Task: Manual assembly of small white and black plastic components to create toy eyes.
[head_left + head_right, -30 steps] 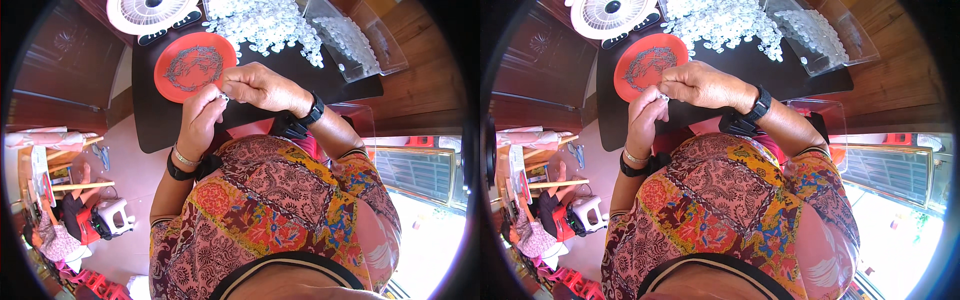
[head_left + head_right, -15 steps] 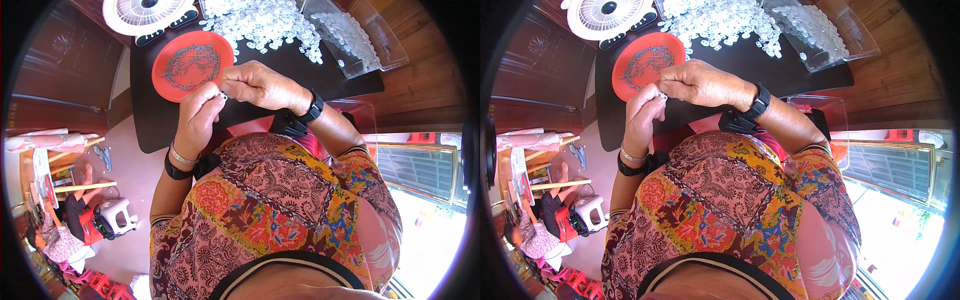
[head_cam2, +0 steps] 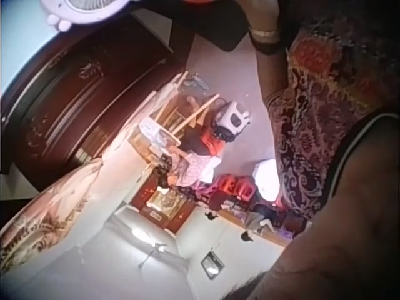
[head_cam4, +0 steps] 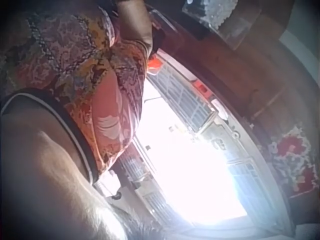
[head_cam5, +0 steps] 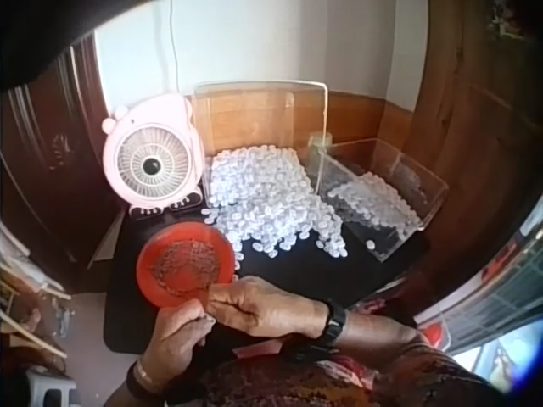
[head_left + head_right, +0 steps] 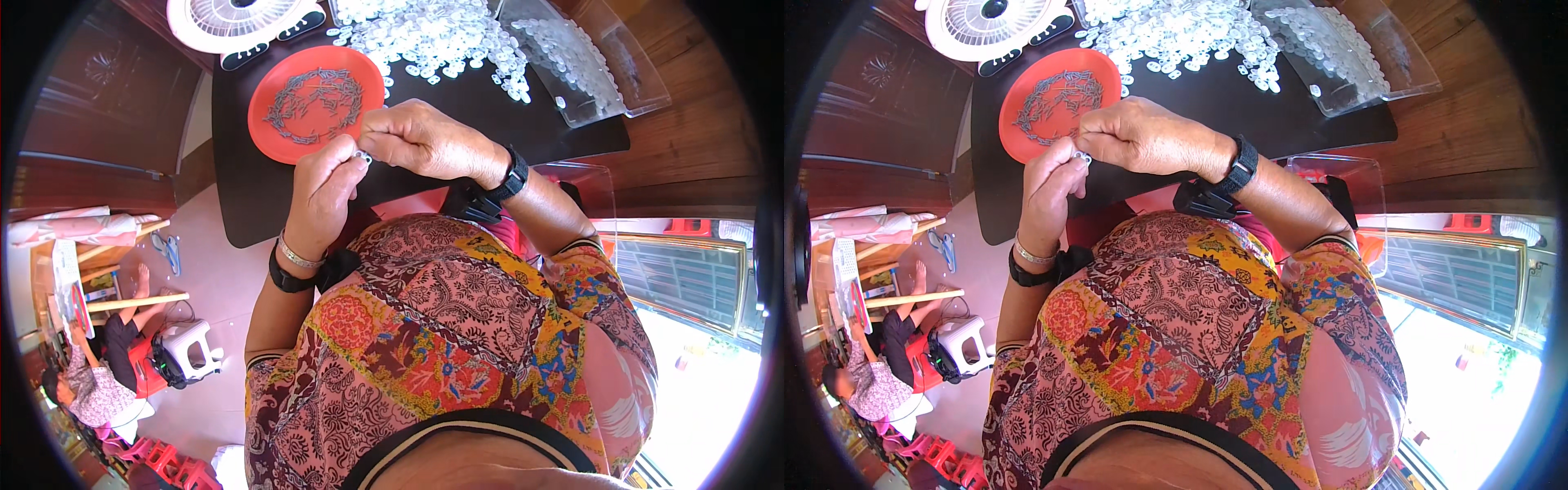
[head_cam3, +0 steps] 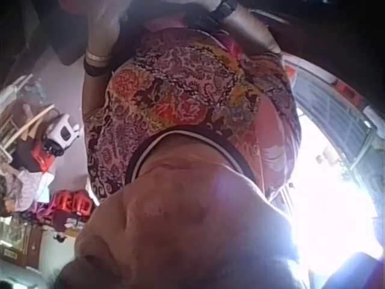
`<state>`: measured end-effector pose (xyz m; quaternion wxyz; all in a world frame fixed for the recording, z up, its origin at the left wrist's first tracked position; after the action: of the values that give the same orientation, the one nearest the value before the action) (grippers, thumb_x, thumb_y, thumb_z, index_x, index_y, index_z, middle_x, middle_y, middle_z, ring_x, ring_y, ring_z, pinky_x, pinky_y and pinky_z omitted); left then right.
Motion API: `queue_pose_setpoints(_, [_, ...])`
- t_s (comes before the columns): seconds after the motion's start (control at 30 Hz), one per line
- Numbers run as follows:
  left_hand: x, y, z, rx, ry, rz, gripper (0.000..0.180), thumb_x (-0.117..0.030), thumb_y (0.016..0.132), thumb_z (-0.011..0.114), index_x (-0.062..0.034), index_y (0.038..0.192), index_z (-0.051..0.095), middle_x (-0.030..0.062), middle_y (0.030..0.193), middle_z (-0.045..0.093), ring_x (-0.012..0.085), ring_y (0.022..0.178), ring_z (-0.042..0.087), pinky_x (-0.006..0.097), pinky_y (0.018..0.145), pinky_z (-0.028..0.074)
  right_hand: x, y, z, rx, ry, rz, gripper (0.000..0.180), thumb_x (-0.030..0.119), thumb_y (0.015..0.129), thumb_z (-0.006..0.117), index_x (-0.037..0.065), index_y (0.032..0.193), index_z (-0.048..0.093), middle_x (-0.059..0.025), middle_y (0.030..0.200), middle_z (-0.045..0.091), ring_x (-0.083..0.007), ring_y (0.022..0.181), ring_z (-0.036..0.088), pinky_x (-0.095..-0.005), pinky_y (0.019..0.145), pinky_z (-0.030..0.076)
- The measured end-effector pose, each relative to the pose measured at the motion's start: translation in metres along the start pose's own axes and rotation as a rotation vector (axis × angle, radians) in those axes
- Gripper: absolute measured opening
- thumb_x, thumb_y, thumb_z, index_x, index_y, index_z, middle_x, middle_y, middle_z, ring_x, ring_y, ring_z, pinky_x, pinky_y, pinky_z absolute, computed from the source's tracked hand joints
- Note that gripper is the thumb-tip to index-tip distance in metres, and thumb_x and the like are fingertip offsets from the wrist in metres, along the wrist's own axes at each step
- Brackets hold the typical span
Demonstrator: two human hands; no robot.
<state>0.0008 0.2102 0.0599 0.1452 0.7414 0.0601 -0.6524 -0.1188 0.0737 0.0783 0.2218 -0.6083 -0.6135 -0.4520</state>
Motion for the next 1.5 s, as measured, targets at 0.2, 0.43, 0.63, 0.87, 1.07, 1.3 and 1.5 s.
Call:
queue_pose_setpoints(0.2, [0.005, -0.004, 0.003, -0.035, 0.030, 0.047, 0.017, -0.010, 0.083, 0.051, -0.0007, 0.069, 0.045, -0.0005, 0.057, 0.040, 0.0063, 0.051, 0.036, 0.025, 0.047, 0.030, 0.002, -0.003, 0.005, -0.015, -0.137, -0.046, 0.016, 0.015, 0.089, 0.054, 0.003, 0.078, 0.054, -0.0149, 0.070, 0.057, -0.0347, 0.067, 0.059, -0.0389, 0.056, 0.045])
queue_pose_setpoints(0.43, [0.007, -0.007, 0.007, -0.068, -0.065, -0.049, 0.016, -0.009, 0.082, 0.046, -0.0038, 0.066, 0.043, -0.0011, 0.059, 0.042, 0.0062, 0.053, 0.037, 0.023, 0.049, 0.030, -0.001, -0.011, 0.015, -0.065, -0.157, -0.061, 0.014, 0.016, 0.089, 0.053, 0.004, 0.082, 0.054, -0.0162, 0.068, 0.056, -0.0366, 0.067, 0.058, -0.0428, 0.057, 0.045])
queue_pose_setpoints(0.63, [0.011, -0.007, 0.003, -0.007, 0.010, -0.066, 0.015, -0.010, 0.082, 0.047, -0.0023, 0.069, 0.048, -0.0015, 0.060, 0.043, 0.0062, 0.053, 0.038, 0.022, 0.049, 0.030, -0.004, -0.005, 0.007, 0.023, -0.177, -0.063, 0.015, 0.016, 0.089, 0.054, 0.003, 0.082, 0.055, -0.0168, 0.068, 0.056, -0.0362, 0.065, 0.058, -0.0426, 0.057, 0.045])
queue_pose_setpoints(0.87, [0.016, -0.010, 0.005, -0.031, -0.135, -0.070, 0.013, -0.006, 0.082, 0.051, 0.0003, 0.070, 0.051, -0.0022, 0.057, 0.043, 0.0046, 0.051, 0.038, 0.023, 0.047, 0.031, -0.002, -0.003, 0.011, 0.050, -0.138, -0.013, 0.018, 0.018, 0.090, 0.053, 0.004, 0.079, 0.055, -0.0172, 0.066, 0.055, -0.0356, 0.064, 0.057, -0.0415, 0.055, 0.044])
queue_pose_setpoints(1.07, [0.015, -0.008, 0.004, -0.028, -0.144, -0.113, 0.013, -0.010, 0.082, 0.046, -0.0018, 0.071, 0.050, -0.0010, 0.060, 0.042, 0.0076, 0.053, 0.039, 0.023, 0.051, 0.032, -0.006, -0.003, 0.010, 0.084, -0.136, 0.013, 0.027, 0.024, 0.095, 0.049, 0.002, 0.081, 0.052, -0.0137, 0.066, 0.053, -0.0298, 0.060, 0.055, -0.0374, 0.056, 0.042])
queue_pose_setpoints(1.3, [0.026, -0.005, 0.000, -0.118, -0.297, -0.155, 0.017, -0.012, 0.084, 0.047, -0.0031, 0.070, 0.049, 0.0005, 0.059, 0.042, 0.0100, 0.052, 0.041, 0.024, 0.051, 0.034, -0.078, 0.026, -0.062, -0.087, -0.786, 0.168, 0.024, 0.028, 0.088, 0.053, 0.008, 0.091, 0.064, -0.0126, 0.083, 0.065, -0.0328, 0.079, 0.062, -0.0396, 0.068, 0.048])
queue_pose_setpoints(1.5, [0.037, -0.007, -0.001, -0.127, -0.381, -0.169, 0.017, -0.012, 0.085, 0.047, -0.0035, 0.071, 0.049, 0.0009, 0.059, 0.043, 0.0113, 0.052, 0.042, 0.025, 0.051, 0.036, -0.119, 0.039, -0.070, -0.015, -1.030, 0.253, 0.017, 0.020, 0.080, 0.056, 0.009, 0.089, 0.064, -0.0145, 0.087, 0.065, -0.0349, 0.087, 0.062, -0.0457, 0.074, 0.049])
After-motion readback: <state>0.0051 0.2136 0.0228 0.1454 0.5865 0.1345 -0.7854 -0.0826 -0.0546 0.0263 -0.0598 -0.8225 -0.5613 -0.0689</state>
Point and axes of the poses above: each hand's wrist, its own y-axis towards the middle knuckle, its own z-axis out of the palm, x = y × z, the point moved 1 cm from there along y, towards the middle knuckle
